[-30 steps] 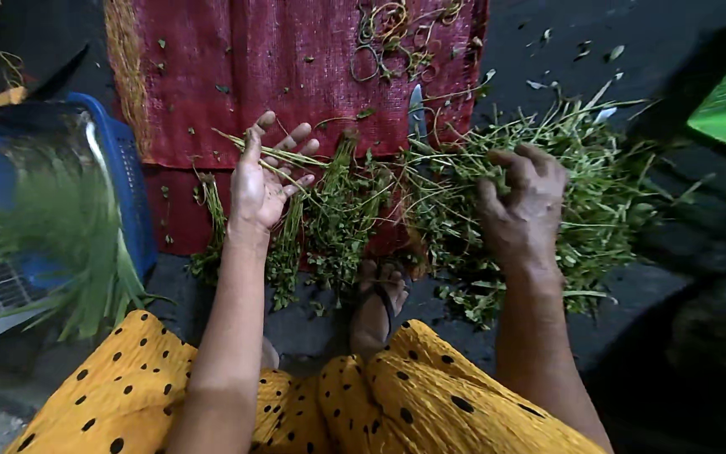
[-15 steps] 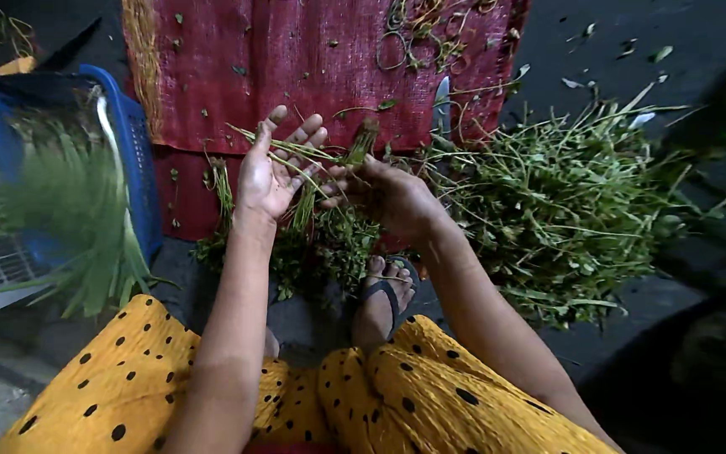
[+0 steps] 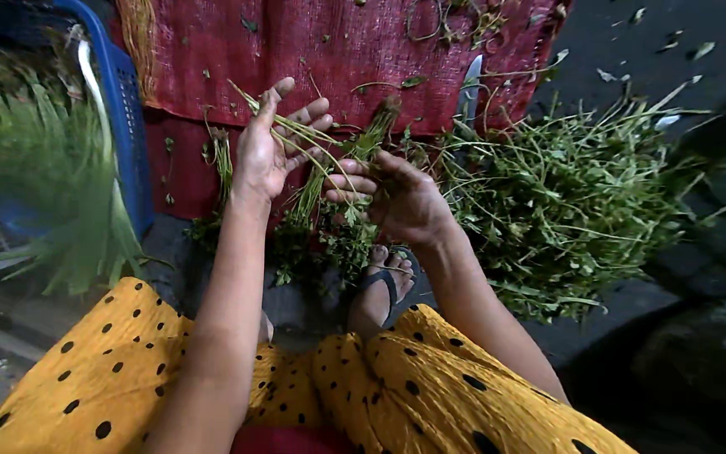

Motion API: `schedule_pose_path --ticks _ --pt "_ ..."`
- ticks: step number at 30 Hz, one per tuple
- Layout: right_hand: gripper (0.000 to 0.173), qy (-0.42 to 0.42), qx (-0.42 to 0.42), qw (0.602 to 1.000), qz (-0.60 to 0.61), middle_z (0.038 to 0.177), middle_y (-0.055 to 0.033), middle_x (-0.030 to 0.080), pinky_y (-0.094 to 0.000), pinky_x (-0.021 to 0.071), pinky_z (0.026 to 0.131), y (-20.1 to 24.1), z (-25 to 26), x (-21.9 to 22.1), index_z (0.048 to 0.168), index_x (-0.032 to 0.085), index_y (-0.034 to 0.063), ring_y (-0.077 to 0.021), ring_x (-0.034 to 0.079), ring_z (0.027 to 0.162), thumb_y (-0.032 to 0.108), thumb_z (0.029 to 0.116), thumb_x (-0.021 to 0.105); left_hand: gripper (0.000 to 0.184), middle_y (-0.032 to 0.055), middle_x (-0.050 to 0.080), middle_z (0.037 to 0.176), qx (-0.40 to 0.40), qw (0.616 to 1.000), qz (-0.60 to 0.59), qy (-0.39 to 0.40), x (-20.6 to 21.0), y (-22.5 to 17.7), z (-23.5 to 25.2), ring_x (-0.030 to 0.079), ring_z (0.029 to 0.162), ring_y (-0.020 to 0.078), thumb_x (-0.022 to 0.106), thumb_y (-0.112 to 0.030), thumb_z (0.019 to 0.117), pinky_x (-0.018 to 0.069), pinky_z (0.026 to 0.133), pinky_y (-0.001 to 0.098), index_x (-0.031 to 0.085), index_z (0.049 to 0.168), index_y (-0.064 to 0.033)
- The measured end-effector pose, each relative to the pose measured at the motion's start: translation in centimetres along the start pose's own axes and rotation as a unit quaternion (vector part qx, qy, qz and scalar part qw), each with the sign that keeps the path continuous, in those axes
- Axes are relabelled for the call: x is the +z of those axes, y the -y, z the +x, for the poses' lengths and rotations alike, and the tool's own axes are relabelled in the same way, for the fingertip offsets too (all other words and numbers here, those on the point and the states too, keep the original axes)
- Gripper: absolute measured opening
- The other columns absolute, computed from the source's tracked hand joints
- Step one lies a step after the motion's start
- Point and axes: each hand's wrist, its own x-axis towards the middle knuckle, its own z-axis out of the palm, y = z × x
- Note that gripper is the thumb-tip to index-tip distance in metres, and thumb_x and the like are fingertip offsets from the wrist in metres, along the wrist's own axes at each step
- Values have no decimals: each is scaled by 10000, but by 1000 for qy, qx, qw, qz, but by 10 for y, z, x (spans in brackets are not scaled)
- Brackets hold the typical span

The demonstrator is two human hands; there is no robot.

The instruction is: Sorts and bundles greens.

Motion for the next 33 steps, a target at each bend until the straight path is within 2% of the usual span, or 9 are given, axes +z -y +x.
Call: schedule_pose_path --ticks 4,6,9,11,14,20,24,28,33 --pt "334 -46 -1 991 -128 895 -1 697 -289 596 584 -5 5 16 1250 631 127 -99 656 665 280 1087 383 457 95 736 1030 26 998 -54 -34 -6 0 2 734 967 242 222 -346 1144 604 866 419 558 1338 -105" --pt "277 -45 18 971 -235 830 -19 630 -230 515 481 -13 3 23 1274 640 100 -76 541 532 195 1072 476 358 20 641 760 55 987 -126 -83 -11 2 5 688 716 164 306 -256 1136 617 759 373 608 1156 -65" --pt "305 -110 -1 878 -466 1072 -74 720 -364 586 751 -19 1 7 1322 657 91 -152 686 846 186 1055 544 326 -93 370 581 53 998 -23 -40 -23 2 -2 346 433 6 299 -219 1127 344 422 146 588 1203 -89" --pt "393 -182 -72 856 -479 1360 -131 634 -473 547 987 -4 -1 -12 1411 577 55 -236 658 1164 224 1060 523 337 14 496 736 35 977 209 14 -16 10 -11 436 532 95 376 -256 1123 372 450 233 490 1403 -108" --pt "502 -200 -197 867 -412 1379 -47 608 -434 555 1006 38 -1 -15 1461 507 110 -197 614 1236 421 1077 418 402 195 643 1265 40 894 427 131 5 39 -26 678 1049 303 448 -285 1110 571 890 493 446 1443 -61" --pt "604 -80 -113 810 -570 1309 -67 679 -418 537 961 22 30 27 1346 634 72 -144 653 1141 453 1099 236 254 238 664 1046 25 818 513 259 19 39 -30 641 1035 336 475 -86 1048 502 905 504 656 1085 88" --pt "636 -102 -106 850 -506 1414 -99 599 -449 548 991 3 58 30 1501 475 109 -200 626 1229 518 1097 202 340 226 691 1122 22 860 507 49 -20 23 -20 679 1056 362 415 -207 1104 539 905 571 610 1271 16" --pt "492 -149 -99 886 -428 1205 -54 701 -387 605 833 1 65 39 1351 604 93 -162 704 1019 407 1116 306 482 244 671 1221 64 832 501 -230 -82 10 6 666 1129 392 518 -344 1072 522 969 577 506 1416 -6" --pt "396 -153 -81 887 -428 1117 -64 721 -378 611 781 -13 63 31 1297 634 72 -168 717 932 337 1098 418 676 278 511 1429 21 783 544 -301 -114 32 40 614 1179 433 678 -428 979 520 951 575 462 1465 -10"
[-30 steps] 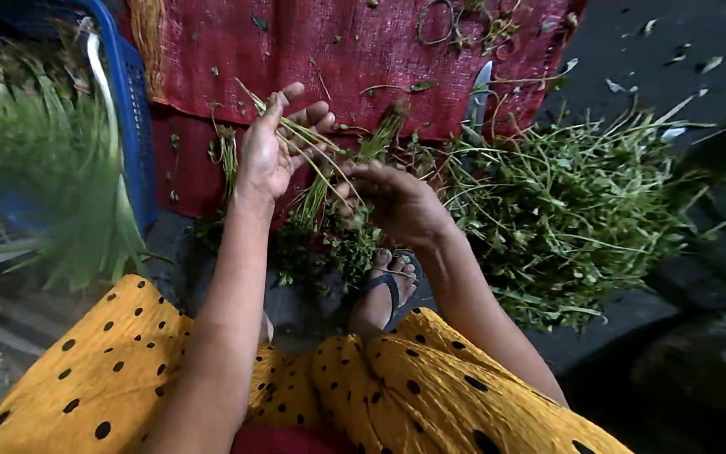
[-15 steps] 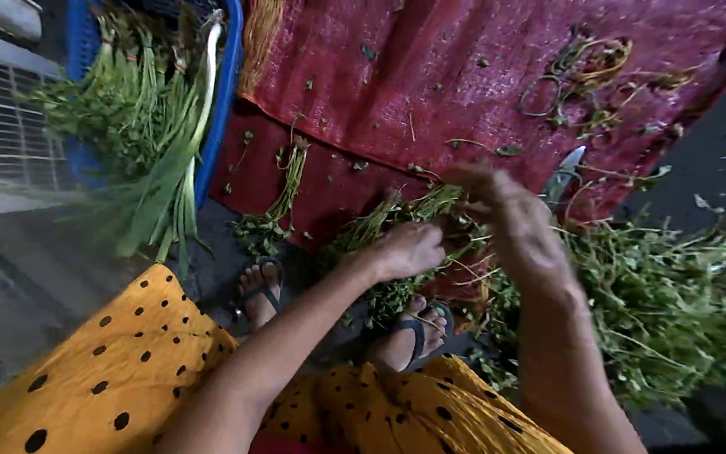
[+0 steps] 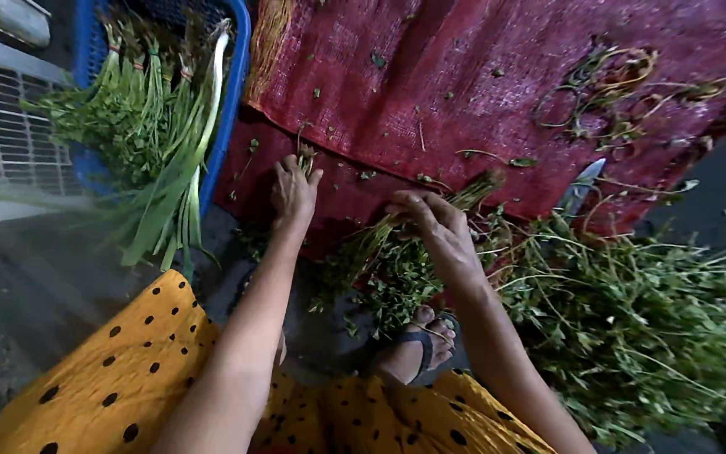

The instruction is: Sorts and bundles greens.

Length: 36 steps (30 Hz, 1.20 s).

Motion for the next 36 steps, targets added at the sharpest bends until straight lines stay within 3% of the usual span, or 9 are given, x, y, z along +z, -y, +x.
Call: schedule_pose_path --ticks 7,12,15,18,21,24,30,33,36 --pt "316 -27 43 998 48 1095 -57 734 -323 603 724 -15 -16 -4 1295 645 74 -150 722 885 232 1094 459 481 247 510 1432 51 997 45 -26 4 6 6 530 1291 428 605 -369 1031 485 1013 569 595 1356 -15" --pt "282 -44 42 995 75 1030 -44 735 -309 609 709 -19 -23 -10 1240 660 77 -138 722 844 240 1085 490 416 231 619 1324 69 995 72 -27 -11 14 17 640 1170 399 541 -282 1053 507 981 574 593 1358 -4" --pt "294 -50 41 995 80 1056 -47 738 -315 607 719 -19 -27 -17 1250 658 74 -142 724 864 241 1089 477 419 233 699 1160 52 998 -29 -36 -21 28 27 679 1088 398 510 -249 1065 510 964 591 532 1378 29" --pt "293 -60 44 991 107 1071 -50 732 -329 605 718 -23 -30 -25 1254 656 69 -156 715 871 238 1086 485 386 154 667 1074 32 980 -196 -15 -27 45 37 647 964 231 450 -197 1075 532 897 418 530 1386 18" --pt "275 -73 56 986 136 1044 -41 724 -299 590 680 -23 -32 -28 1247 651 72 -137 702 825 210 1091 473 300 -38 509 767 27 938 -336 82 -42 43 28 488 633 58 387 -168 1087 460 625 238 624 1211 -31" --pt "293 -52 50 989 130 1067 -44 716 -320 578 696 -18 -29 -33 1273 631 81 -135 683 829 251 1095 471 271 -90 447 638 33 889 -379 255 -55 18 6 498 558 65 326 -161 1077 560 680 314 591 1094 -104" --pt "364 -4 35 967 253 950 -9 654 -279 534 567 3 -9 -32 1353 606 106 -91 594 673 312 1056 562 239 -83 482 682 147 843 -292 427 -46 -54 -49 519 568 44 337 -149 1087 559 620 255 558 1154 -88" --pt "247 -20 3 951 308 909 -24 686 -248 518 526 5 -10 -33 1222 663 65 -81 590 623 214 1031 611 239 -52 504 725 160 843 -236 456 -33 -73 -67 526 585 56 361 -170 1098 541 597 245 543 1203 -55" --pt "150 -35 -24 957 285 831 -11 679 -234 529 515 1 -18 -40 1093 686 41 -71 597 597 154 1015 625 305 30 655 864 162 875 -205 408 -30 -72 -66 663 757 123 352 -186 1111 598 745 321 541 1270 -6"
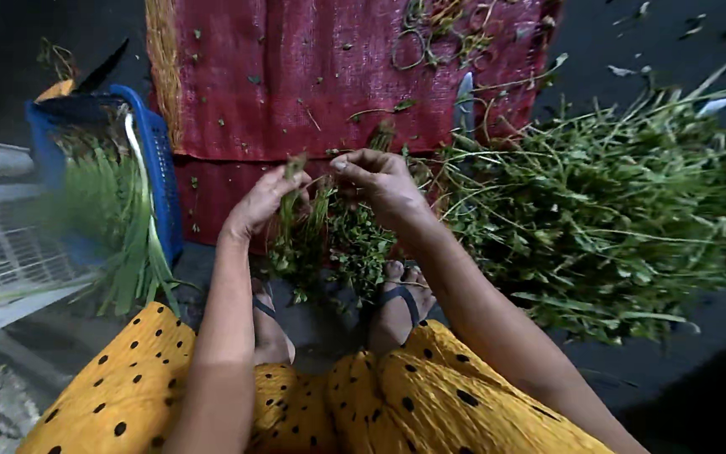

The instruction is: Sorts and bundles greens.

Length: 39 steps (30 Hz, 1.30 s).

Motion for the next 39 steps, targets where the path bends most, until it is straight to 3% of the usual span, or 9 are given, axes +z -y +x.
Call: schedule_pose_path --ticks 10,15,19,21,24,27,34,37,39 --pt "150 -16 44 997 63 816 0 669 -194 493 481 4 -23 -49 1100 685 39 -43 567 561 121 1034 579 419 138 623 1153 -64 907 172 -380 -75 -31 -32 670 971 208 396 -280 1114 565 862 406 443 1442 -24" --pt "99 14 34 999 36 794 2 672 -194 493 466 10 -26 -40 1044 697 43 -41 557 536 81 1002 615 414 105 711 1119 27 956 237 -170 -3 -51 -8 694 1005 182 438 -265 1102 557 934 420 486 1440 -32" --pt "275 4 -9 1000 -30 808 -13 670 -228 503 456 10 -28 -37 1195 568 59 -72 583 544 75 951 694 372 158 682 1187 55 965 254 23 63 -41 27 676 1052 223 447 -221 1098 542 957 451 562 1382 -12" --pt "321 -15 -17 999 -50 819 -8 676 -230 506 468 8 -29 -45 1223 542 69 -72 596 559 97 948 705 369 183 666 1193 34 970 236 44 75 -37 37 671 1056 247 440 -228 1103 540 941 457 548 1368 4" --pt "299 -34 3 999 -25 819 3 668 -215 491 465 7 -34 -58 1227 547 89 -61 580 552 78 958 679 317 107 692 1029 -25 991 101 87 82 -40 37 717 819 166 413 -218 1119 607 642 310 505 1352 -24" --pt "328 -36 -9 999 -31 764 35 647 -194 467 454 5 -35 -61 1210 551 107 -39 560 532 88 928 718 257 81 690 965 -50 991 18 121 84 -44 33 705 770 146 386 -151 1114 580 564 273 525 1288 -24" --pt "384 -11 -86 989 -116 731 43 637 -202 518 574 1 -30 -69 1200 584 49 -17 569 577 116 875 778 241 17 687 940 -17 987 -111 118 90 -26 31 677 773 92 381 -124 1106 579 610 241 565 1249 -62" --pt "463 -19 -120 978 -171 918 -21 664 -268 565 711 14 -29 -82 1293 560 31 -73 634 756 207 911 755 291 36 668 958 -8 981 -135 138 90 -23 32 687 803 140 337 -190 1125 607 679 297 538 1303 -78" --pt "454 -39 -137 970 -197 1143 -82 661 -342 586 845 33 -29 -91 1378 531 19 -132 664 979 294 1021 584 333 38 665 918 -2 977 -134 164 91 -25 33 691 807 156 314 -196 1124 616 732 329 542 1325 -62"
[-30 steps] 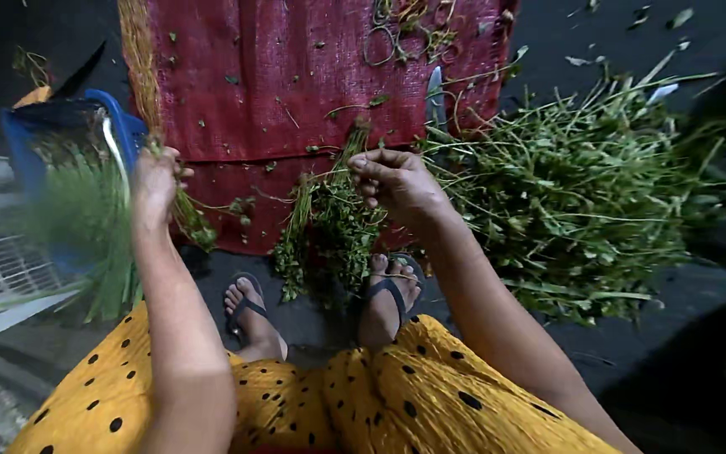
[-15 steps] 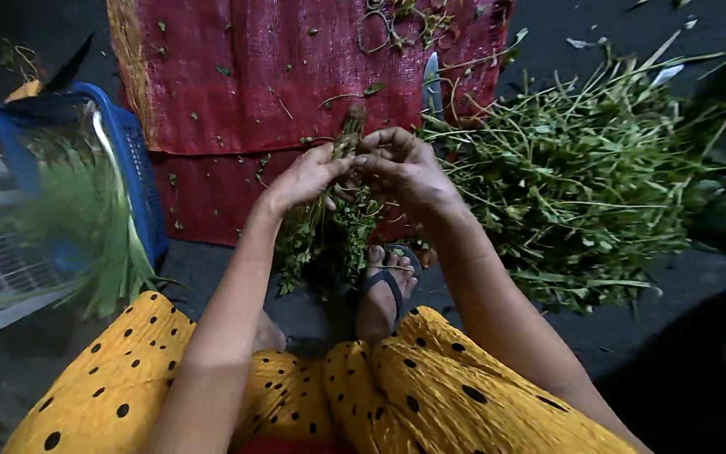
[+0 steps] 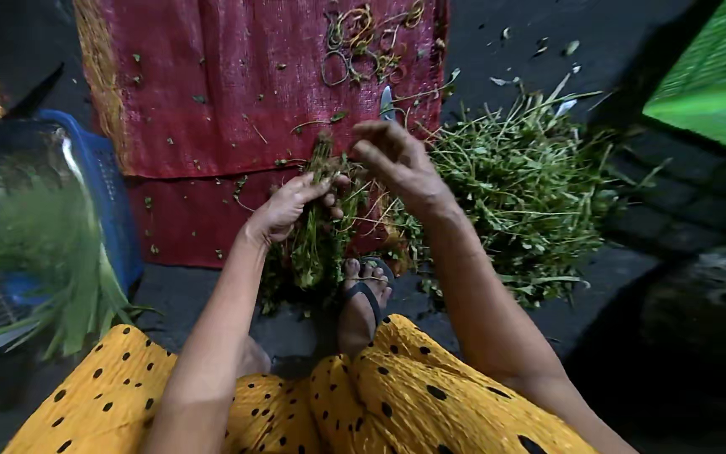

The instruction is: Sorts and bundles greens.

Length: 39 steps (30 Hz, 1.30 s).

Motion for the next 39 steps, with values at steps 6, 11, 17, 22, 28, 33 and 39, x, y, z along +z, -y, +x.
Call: schedule_pose_path --ticks 6,11,17,22,28,33,39 --pt "608 149 0 972 -180 1430 -140 591 -496 416 1140 15 6 40 1488 535 112 -265 551 1339 517 1090 315 241 -29 643 983 2 992 71 -103 24 -2 -9 613 890 28 409 -4 1032 536 799 229 598 1153 -92" --pt "641 78 35 996 -24 1406 -106 594 -410 531 1008 3 5 33 1567 368 74 -186 609 1233 472 1091 210 251 0 661 970 63 992 -58 -92 3 4 -3 655 904 93 368 -179 1112 566 825 279 565 1233 -83" --pt "404 -49 121 988 80 1098 -51 712 -329 601 752 -13 -21 35 1252 649 50 -138 697 912 294 1109 360 287 94 689 1100 69 960 -251 -106 -15 4 -3 678 1067 248 327 -235 1129 551 974 475 576 1140 -92" --pt "265 -102 -6 994 -29 1142 -67 664 -263 575 678 -16 -41 50 1279 628 62 -106 660 819 170 1075 499 339 113 697 1220 64 959 -264 -84 -17 8 0 670 1142 259 294 -244 1131 550 976 454 597 1120 -92" --pt "249 -64 -195 955 -214 1282 -160 665 -347 604 729 -22 -26 58 1184 719 27 -193 704 883 37 937 683 287 34 685 1026 52 954 -281 -93 -8 2 -1 674 962 137 352 -205 1115 570 838 299 616 1031 -130" --pt "150 -43 -198 943 -265 977 -130 723 -422 598 771 -28 -25 56 1086 750 35 -246 714 857 79 973 662 265 126 694 1232 49 955 -263 -132 -12 4 1 689 1122 208 339 -205 1123 569 927 349 552 1188 -61" --pt "164 -14 -141 950 -278 942 -101 718 -450 600 680 -27 -37 59 1087 764 74 -239 705 775 130 968 665 228 -32 612 781 112 942 -273 -161 -8 5 5 632 696 97 375 -180 1113 596 793 312 590 1065 -123"
